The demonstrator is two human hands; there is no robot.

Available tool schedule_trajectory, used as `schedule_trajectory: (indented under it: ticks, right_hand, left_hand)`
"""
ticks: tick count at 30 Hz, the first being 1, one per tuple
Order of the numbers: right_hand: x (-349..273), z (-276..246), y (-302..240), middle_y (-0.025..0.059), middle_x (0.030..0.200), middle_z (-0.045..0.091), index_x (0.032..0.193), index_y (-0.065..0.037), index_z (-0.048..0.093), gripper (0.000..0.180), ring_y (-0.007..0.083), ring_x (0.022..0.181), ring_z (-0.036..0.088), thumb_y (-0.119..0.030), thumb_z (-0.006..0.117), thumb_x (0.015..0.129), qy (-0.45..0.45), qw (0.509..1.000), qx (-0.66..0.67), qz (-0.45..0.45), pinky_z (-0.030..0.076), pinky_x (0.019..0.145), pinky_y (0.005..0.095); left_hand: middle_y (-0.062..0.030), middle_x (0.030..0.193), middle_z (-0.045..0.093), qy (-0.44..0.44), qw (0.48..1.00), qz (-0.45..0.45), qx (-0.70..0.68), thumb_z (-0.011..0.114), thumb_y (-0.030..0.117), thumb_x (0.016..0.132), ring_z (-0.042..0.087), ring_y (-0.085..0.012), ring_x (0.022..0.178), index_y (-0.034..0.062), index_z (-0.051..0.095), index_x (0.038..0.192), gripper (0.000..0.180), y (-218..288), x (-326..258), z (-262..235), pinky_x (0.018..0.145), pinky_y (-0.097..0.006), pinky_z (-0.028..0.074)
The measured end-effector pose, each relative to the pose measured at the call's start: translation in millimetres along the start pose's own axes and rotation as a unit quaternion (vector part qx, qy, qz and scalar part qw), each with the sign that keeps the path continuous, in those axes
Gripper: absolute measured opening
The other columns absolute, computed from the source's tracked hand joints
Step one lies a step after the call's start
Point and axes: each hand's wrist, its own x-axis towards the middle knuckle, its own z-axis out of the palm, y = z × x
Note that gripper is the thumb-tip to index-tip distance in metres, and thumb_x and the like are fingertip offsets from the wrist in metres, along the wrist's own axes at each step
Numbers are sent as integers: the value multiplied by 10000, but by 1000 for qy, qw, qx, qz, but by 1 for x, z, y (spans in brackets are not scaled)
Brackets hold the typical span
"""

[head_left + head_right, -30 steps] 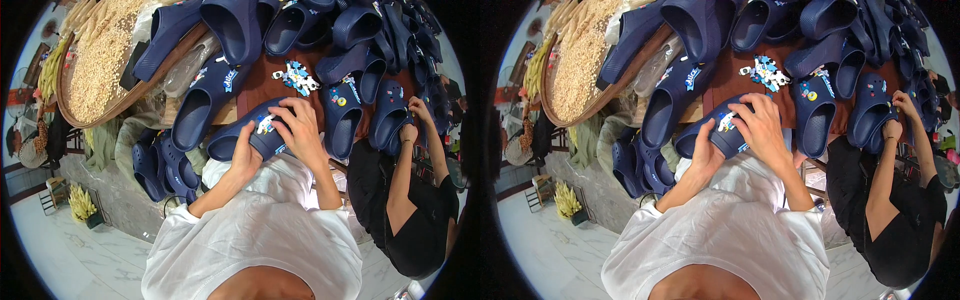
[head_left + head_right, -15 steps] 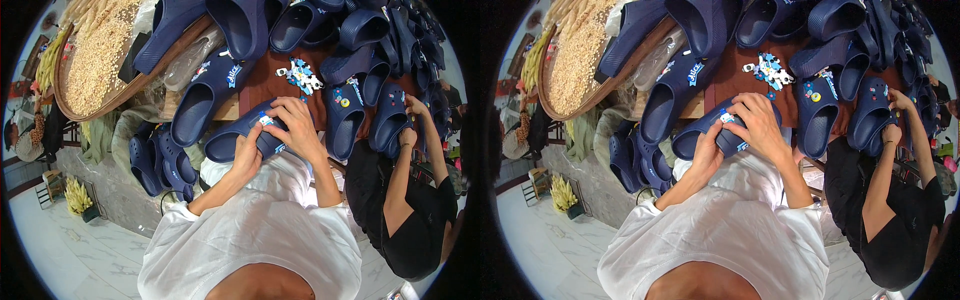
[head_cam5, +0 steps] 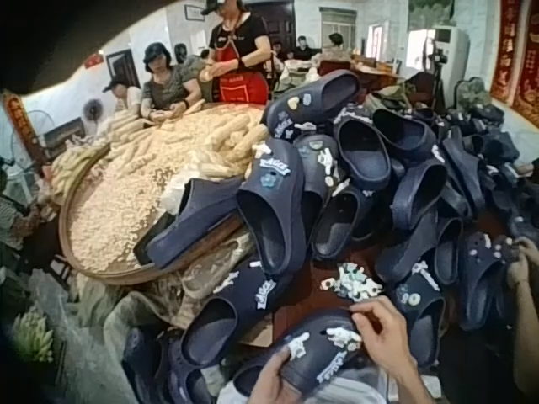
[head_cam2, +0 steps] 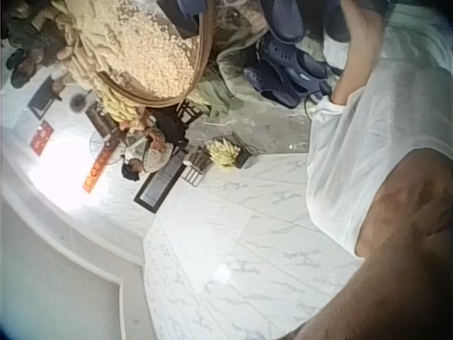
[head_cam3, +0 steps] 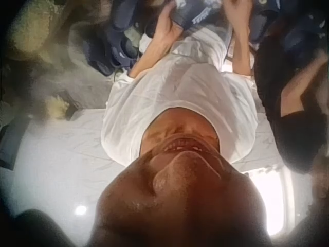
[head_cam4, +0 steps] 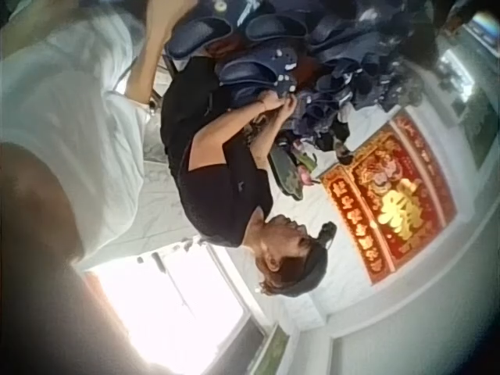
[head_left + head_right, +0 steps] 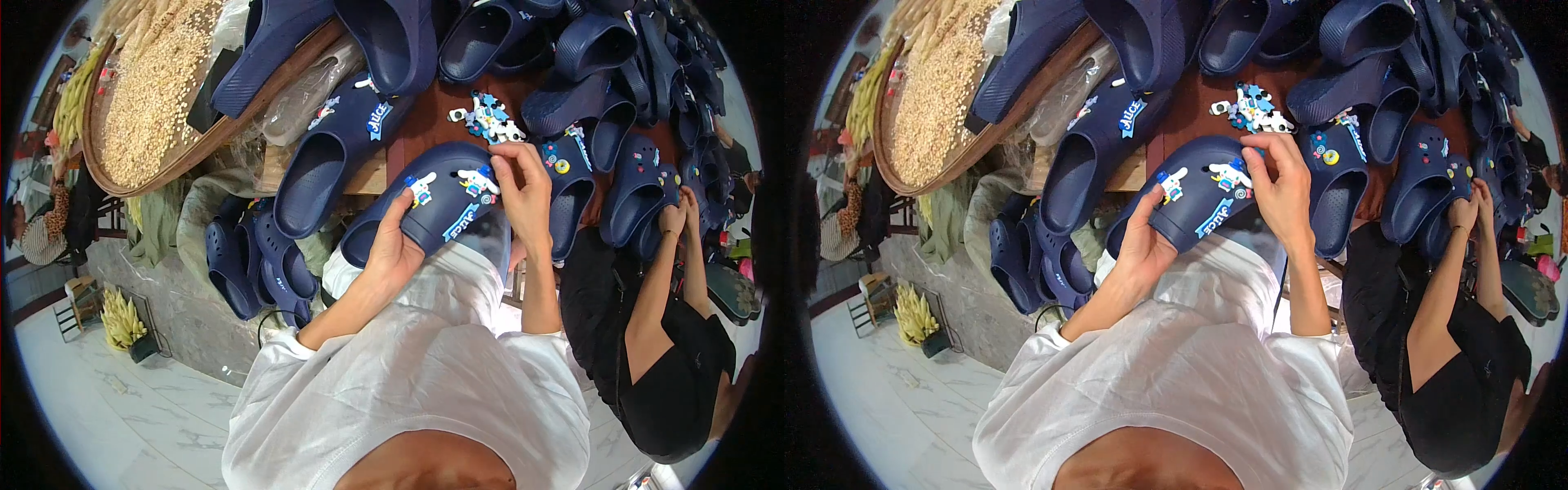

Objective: Manually pushing decorative charms into the holes of rubber clog shoes to decorate them.

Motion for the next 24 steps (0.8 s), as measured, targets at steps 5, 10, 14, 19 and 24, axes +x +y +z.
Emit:
schedule_trajectory:
  ticks: [5, 10, 14, 19, 24]
  right_hand:
    - [-5, 1, 7, 109, 1038, 588, 1029, -33, 618, 280, 267, 972, 587, -124, 716, 783, -24, 995, -47, -83, 463, 827, 338]
    - [-3, 8, 6, 127, 1069, 579, 1075, -28, 584, 381, 300, 1019, 563, -153, 734, 748, -31, 991, -104, -83, 440, 890, 374]
    - [-8, 14, 4, 139, 1081, 576, 1126, -20, 577, 385, 302, 1051, 544, -171, 703, 796, -90, 986, -91, -111, 432, 903, 370]
    - [1, 4, 20, 134, 946, 622, 1052, -18, 631, 180, 287, 855, 631, -94, 549, 910, -26, 997, -62, -25, 488, 753, 346]
    - [34, 6, 56, 146, 964, 614, 1001, -42, 636, 151, 351, 863, 611, -67, 603, 856, 29, 982, -173, -64, 479, 735, 397]
  left_hand:
    - [-152, 1253, 563, 10, 1000, -3, 13, 575, 222, 933, 564, -256, 1161, 5, 435, 1290, 440, -2, 5, 7, 1016, -416, 452]
    - [-149, 1288, 539, -11, 1000, -4, -4, 542, 225, 953, 545, -254, 1186, 11, 421, 1308, 431, -1, 3, 7, 1033, -427, 431]
    - [-137, 1294, 540, 8, 1000, -3, -8, 489, 263, 978, 534, -250, 1199, 33, 425, 1317, 415, 3, -4, -6, 1034, -434, 426]
    - [-155, 1299, 538, 45, 999, 10, -29, 521, 206, 965, 548, -282, 1178, 4, 452, 1293, 391, 4, -9, -6, 1034, -452, 428]
    - [-151, 1289, 548, 48, 998, 25, -45, 527, 200, 959, 554, -280, 1171, 2, 456, 1289, 391, 2, -7, -10, 1024, -449, 438]
